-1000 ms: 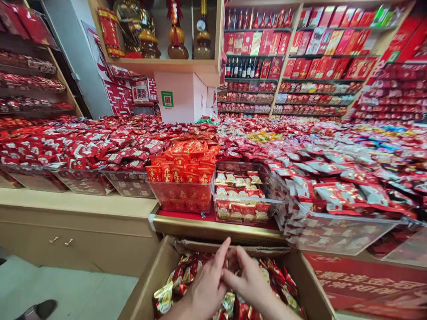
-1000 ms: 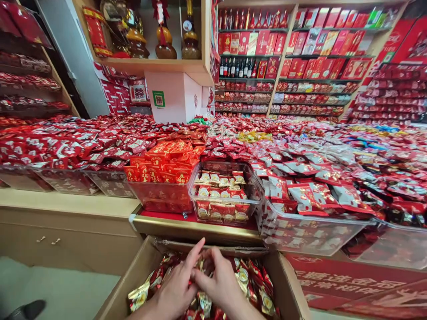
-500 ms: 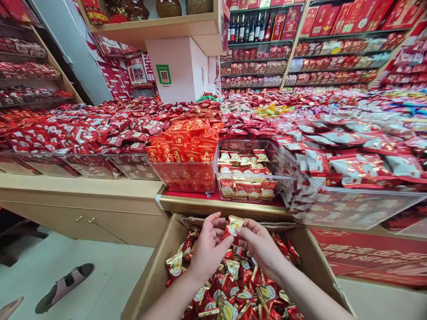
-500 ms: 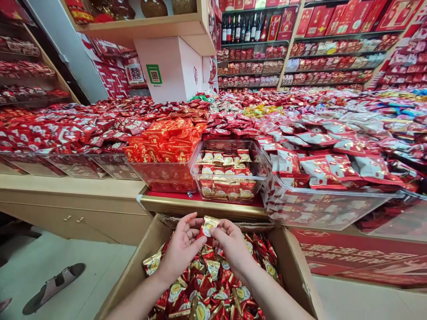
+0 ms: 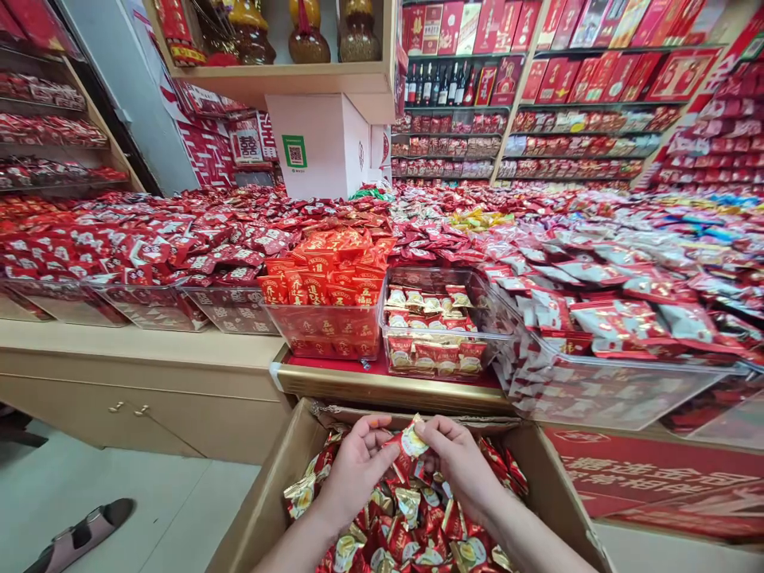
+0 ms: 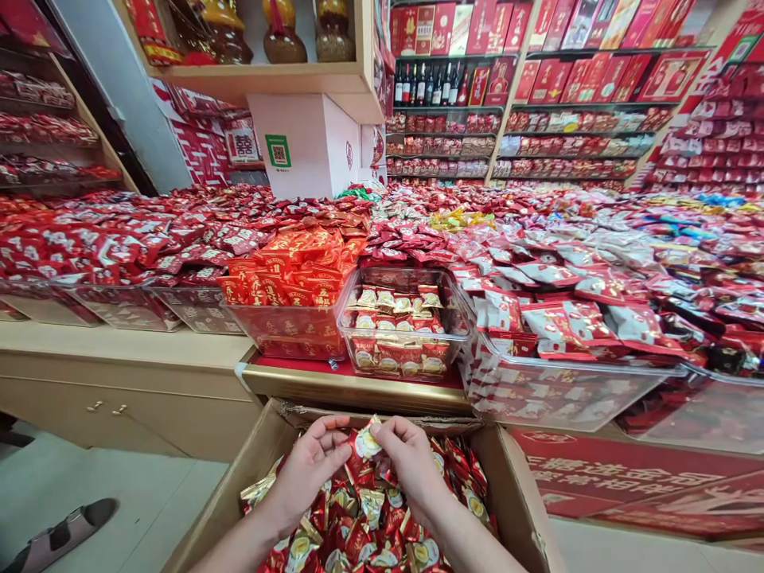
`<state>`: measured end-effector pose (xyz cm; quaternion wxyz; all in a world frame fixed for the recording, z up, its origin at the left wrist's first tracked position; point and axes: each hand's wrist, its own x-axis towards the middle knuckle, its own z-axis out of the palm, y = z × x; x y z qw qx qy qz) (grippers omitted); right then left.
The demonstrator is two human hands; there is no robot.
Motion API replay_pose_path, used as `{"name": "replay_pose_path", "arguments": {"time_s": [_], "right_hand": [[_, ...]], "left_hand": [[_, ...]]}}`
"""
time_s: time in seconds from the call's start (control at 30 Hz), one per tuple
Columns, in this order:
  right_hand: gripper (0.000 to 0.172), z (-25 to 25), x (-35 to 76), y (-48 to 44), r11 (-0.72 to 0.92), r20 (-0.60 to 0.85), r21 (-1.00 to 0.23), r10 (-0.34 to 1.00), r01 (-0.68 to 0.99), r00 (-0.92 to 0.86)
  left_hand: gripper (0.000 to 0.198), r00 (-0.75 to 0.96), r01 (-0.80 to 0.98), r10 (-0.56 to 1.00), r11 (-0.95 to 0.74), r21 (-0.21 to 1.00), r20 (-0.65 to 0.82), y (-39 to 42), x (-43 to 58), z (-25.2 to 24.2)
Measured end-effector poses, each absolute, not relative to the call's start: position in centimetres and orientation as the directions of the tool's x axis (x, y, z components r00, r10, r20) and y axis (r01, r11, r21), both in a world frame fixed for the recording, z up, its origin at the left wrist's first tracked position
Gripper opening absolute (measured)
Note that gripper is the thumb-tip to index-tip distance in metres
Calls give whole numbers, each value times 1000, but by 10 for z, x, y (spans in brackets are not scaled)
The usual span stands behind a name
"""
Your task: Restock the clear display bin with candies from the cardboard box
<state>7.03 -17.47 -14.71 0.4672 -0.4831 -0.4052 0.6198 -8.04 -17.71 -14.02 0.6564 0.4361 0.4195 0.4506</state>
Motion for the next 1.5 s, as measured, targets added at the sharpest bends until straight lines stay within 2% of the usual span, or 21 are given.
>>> {"name": "replay_pose_path", "arguments": {"time_s": [0.07, 0.13, 0.17, 0.23, 0.3, 0.4, 0.5, 0.6, 0.67, 0.73, 0.77, 0.83, 0.9, 0.97, 1.07, 1.23, 1.33, 1.43, 1.5], "right_hand": [[28, -145, 72, -177, -208, -197, -972, 975, -111, -104], [23, -137, 76, -181, -1, -15, -995, 989, 97, -145], [28, -133, 78, -182, 156, 109, -963, 972, 221, -210], [39, -124, 81, -184, 448, 289, -791, 874, 417, -392], [32, -117, 82, -186, 633, 359, -575, 764, 518, -536], [23, -106, 80, -189, 764, 435, -316, 643, 562, -630], [19, -79, 84, -194, 819, 462, -140, 551, 557, -695], [20, -34, 94, -188, 794, 569, -20, 509, 608, -646], [16, -4, 100, -168, 673, 665, 23, 542, 739, -514], [13, 17, 101, -134, 468, 664, 71, 637, 881, -392], [14, 23, 101, -114, 352, 627, 111, 701, 930, -340], [15, 23, 99, -71, 187, 532, 189, 806, 964, -260], [17, 15, 99, -35, 143, 427, 246, 872, 959, -240], [21, 3, 99, -10, 169, 325, 283, 909, 944, -260], [26, -10, 101, 6, 214, 224, 290, 933, 933, -283], [24, -24, 102, 3, 267, 154, 269, 936, 925, -315], [23, -27, 103, 4, 268, 143, 258, 940, 928, -311], [23, -13, 104, 1, 192, 215, 207, 948, 959, -236], [23, 5, 99, -13, 164, 374, 119, 906, 979, -197]], "left_hand": [[37, 277, -249, 938, 280, 927, -209, -176, -83, -143], [37, 275, -251, 928, 321, 913, -250, -175, -87, -144], [37, 271, -256, 925, 337, 906, -268, -174, -89, -144], [40, 278, -287, 912, 378, 880, -301, -172, -95, -142], [42, 331, -335, 884, 438, 834, -331, -172, -99, -137], [37, 415, -392, 834, 524, 756, -364, -173, -104, -131], [30, 409, -447, 838, 529, 722, -361, -172, -109, -133], [28, 333, -365, 868, 479, 799, -368, -166, -112, -146], [23, 272, -141, 898, 393, 909, -346, -162, -113, -157], [16, 239, 180, 934, 225, 958, -264, -160, -113, -167], [14, 238, 338, 948, 124, 933, -213, -160, -114, -171], [14, 261, 590, 956, -47, 806, -136, -162, -117, -176], [18, 296, 731, 947, -138, 668, -128, -165, -122, -179], [24, 335, 782, 927, -173, 599, -170, -168, -127, -181], [31, 392, 790, 882, -176, 588, -263, -170, -134, -185], [34, 403, 813, 846, -157, 560, -348, -171, -137, -186], [43, 443, 820, 816, -203, 535, -370, -174, -134, -182], [55, 484, 832, 761, -247, 498, -432, -176, -130, -174], [59, 463, 855, 751, -237, 462, -471, -176, -127, -171]]}}
